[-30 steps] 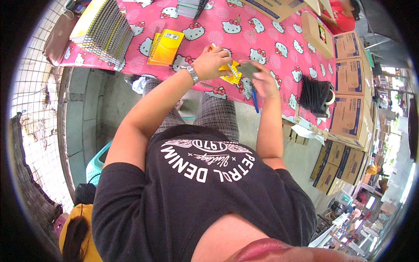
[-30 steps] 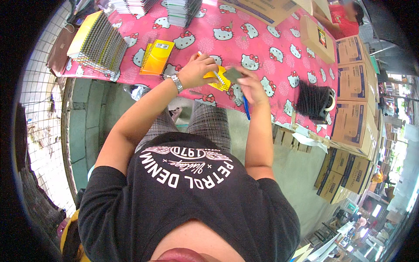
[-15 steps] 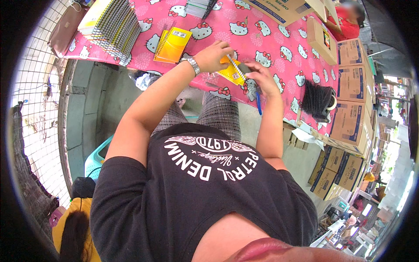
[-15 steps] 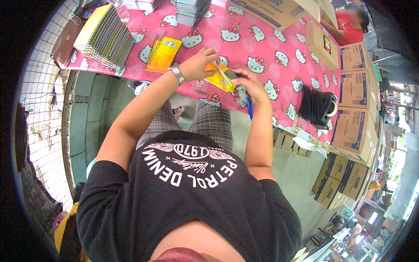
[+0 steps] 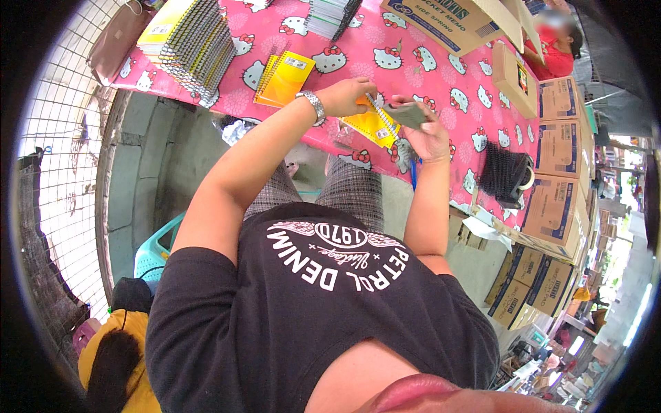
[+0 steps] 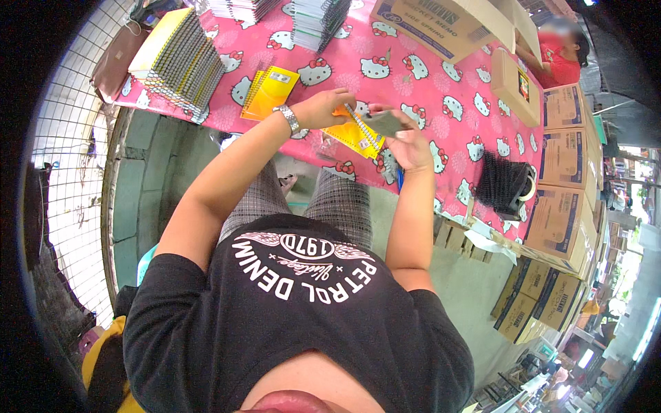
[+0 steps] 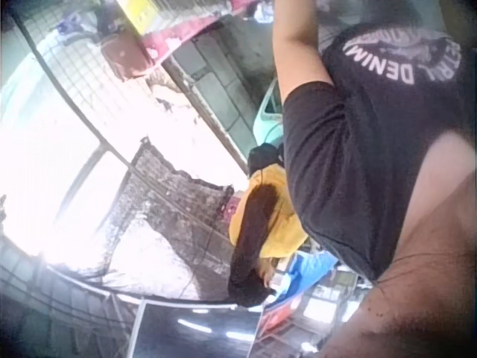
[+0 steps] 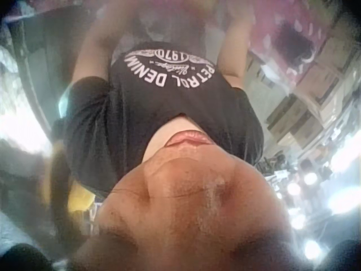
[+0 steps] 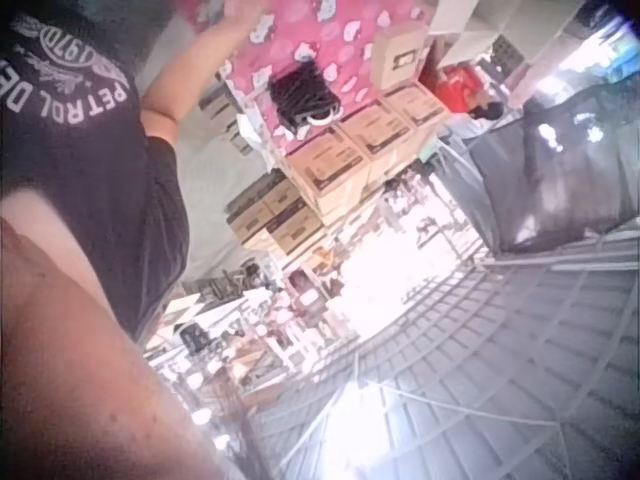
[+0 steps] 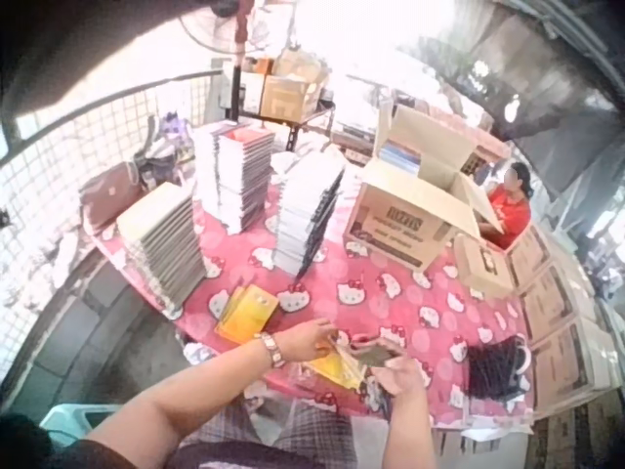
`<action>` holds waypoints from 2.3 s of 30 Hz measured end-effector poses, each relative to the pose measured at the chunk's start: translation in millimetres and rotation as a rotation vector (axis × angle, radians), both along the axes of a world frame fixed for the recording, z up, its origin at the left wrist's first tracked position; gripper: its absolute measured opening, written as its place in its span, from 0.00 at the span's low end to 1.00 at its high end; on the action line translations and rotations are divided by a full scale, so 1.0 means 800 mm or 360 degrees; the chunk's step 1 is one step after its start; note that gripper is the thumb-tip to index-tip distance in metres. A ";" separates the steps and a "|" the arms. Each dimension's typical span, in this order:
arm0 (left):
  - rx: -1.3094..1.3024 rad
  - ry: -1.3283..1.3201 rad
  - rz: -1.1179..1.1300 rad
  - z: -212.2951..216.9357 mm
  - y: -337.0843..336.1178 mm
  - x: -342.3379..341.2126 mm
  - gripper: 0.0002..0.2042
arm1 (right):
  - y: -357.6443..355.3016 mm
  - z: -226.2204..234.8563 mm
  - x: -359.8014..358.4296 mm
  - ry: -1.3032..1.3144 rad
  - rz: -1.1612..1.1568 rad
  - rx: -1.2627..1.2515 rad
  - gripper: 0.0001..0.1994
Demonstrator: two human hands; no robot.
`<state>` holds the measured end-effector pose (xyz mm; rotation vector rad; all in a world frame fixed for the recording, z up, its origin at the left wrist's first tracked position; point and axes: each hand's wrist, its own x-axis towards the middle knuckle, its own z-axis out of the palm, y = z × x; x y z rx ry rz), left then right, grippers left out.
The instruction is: The person assembles small yellow notepads by hand, inserting metal spiral coils through pre-punched holes in the covers and pages, then stacking the finished items on a table.
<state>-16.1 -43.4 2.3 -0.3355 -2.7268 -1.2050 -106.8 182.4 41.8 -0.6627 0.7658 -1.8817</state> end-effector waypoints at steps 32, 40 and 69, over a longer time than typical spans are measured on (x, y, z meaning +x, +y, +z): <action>0.0464 0.0451 0.0757 -0.028 0.035 0.035 0.13 | -0.038 -0.002 0.122 0.2591 -0.1317 0.1265 0.25; 0.0477 0.0251 0.0825 -0.034 0.036 0.040 0.11 | -0.036 -0.010 0.112 0.1921 -0.0971 0.1339 0.20; -0.1213 -0.0468 0.1370 -0.034 -0.046 0.058 0.27 | 0.297 -0.083 -0.110 0.2416 -0.1509 0.3041 0.12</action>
